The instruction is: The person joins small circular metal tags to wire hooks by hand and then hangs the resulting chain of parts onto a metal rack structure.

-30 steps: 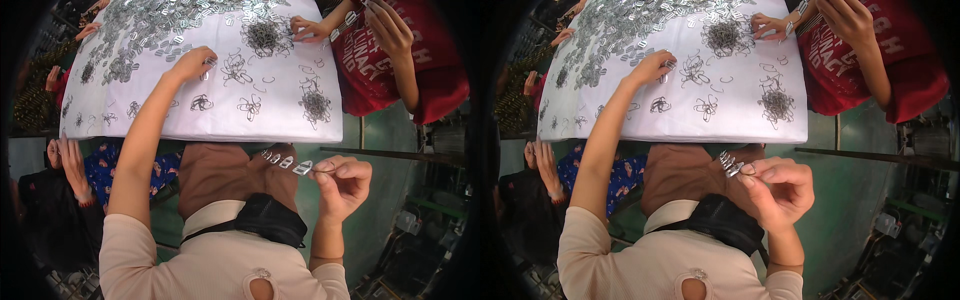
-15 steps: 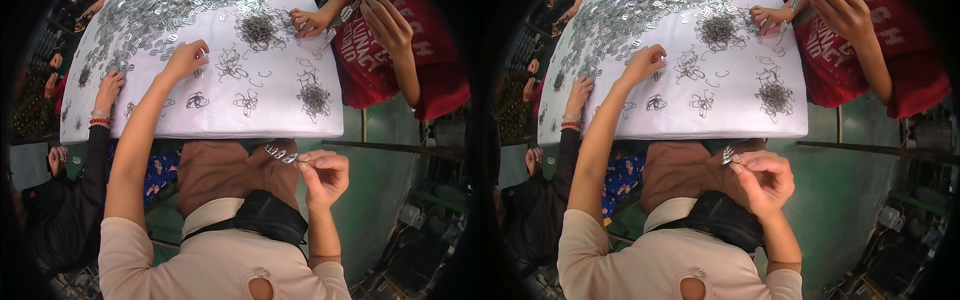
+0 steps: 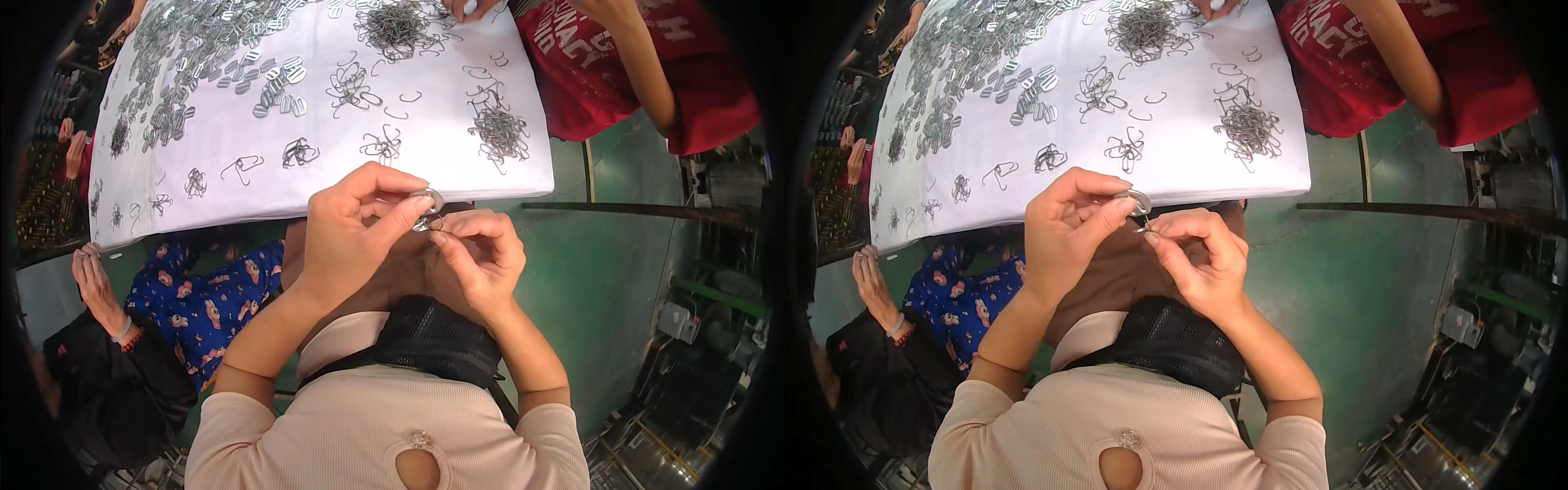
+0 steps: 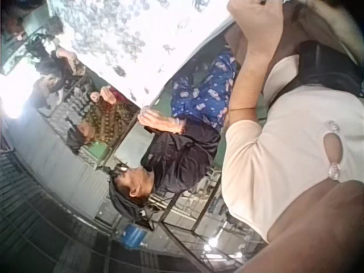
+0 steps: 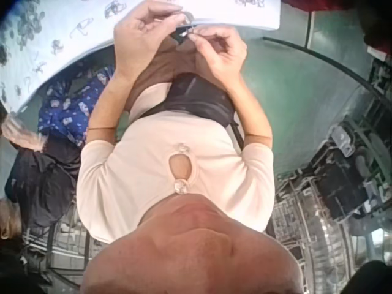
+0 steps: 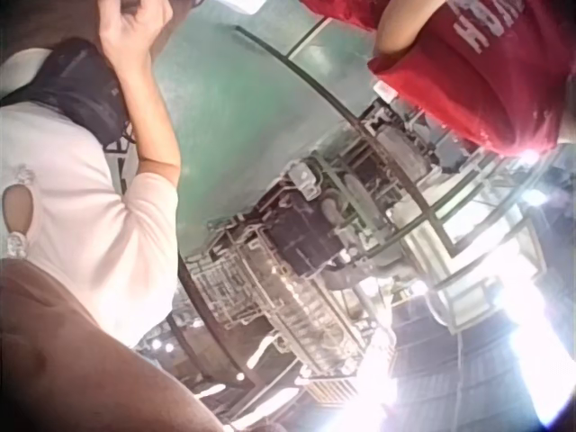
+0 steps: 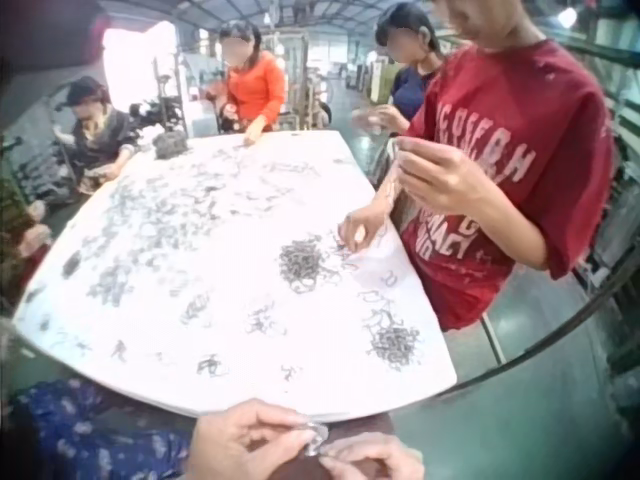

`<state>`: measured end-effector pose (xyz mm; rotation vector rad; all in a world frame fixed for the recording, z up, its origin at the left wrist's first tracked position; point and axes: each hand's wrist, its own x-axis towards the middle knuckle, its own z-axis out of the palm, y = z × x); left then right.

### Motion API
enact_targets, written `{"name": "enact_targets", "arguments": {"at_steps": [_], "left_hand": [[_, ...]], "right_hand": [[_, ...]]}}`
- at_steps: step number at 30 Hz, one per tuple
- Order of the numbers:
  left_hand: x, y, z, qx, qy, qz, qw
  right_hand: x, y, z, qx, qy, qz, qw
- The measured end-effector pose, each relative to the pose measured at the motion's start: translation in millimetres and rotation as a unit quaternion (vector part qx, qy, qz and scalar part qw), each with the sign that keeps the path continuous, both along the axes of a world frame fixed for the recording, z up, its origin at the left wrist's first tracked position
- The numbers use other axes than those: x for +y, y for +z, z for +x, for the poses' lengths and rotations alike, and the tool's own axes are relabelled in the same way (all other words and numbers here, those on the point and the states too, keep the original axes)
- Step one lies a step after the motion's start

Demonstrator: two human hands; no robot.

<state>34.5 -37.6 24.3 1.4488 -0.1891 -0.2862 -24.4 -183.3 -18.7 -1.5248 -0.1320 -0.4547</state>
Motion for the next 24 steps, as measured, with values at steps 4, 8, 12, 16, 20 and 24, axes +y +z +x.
{"name": "enact_targets", "arguments": {"at_steps": [4,8,12,16,20,24], "left_hand": [[3,3,-6,-0.059,-0.007,0.045,0.997],[7,3,-7,-0.172,0.001,0.142,0.975],[6,-5,-8,-0.176,0.002,0.118,0.977],[11,-11,-4,-0.243,-0.001,0.13,0.961],[9,-19,-4,-0.231,-0.01,0.114,0.966],[12,-24,-8,-0.228,-0.002,0.119,0.966]], "right_hand": [[1,-3,2,0.001,0.003,-0.013,1.0],[0,-1,2,0.035,0.026,-0.052,0.998],[-17,-7,11,0.031,0.023,-0.128,0.991],[-63,-7,58,0.112,-0.08,-0.258,0.956],[-136,-40,129,0.135,-0.125,-0.4,0.898],[-158,-62,177,0.243,-0.093,-0.452,0.853]]}}
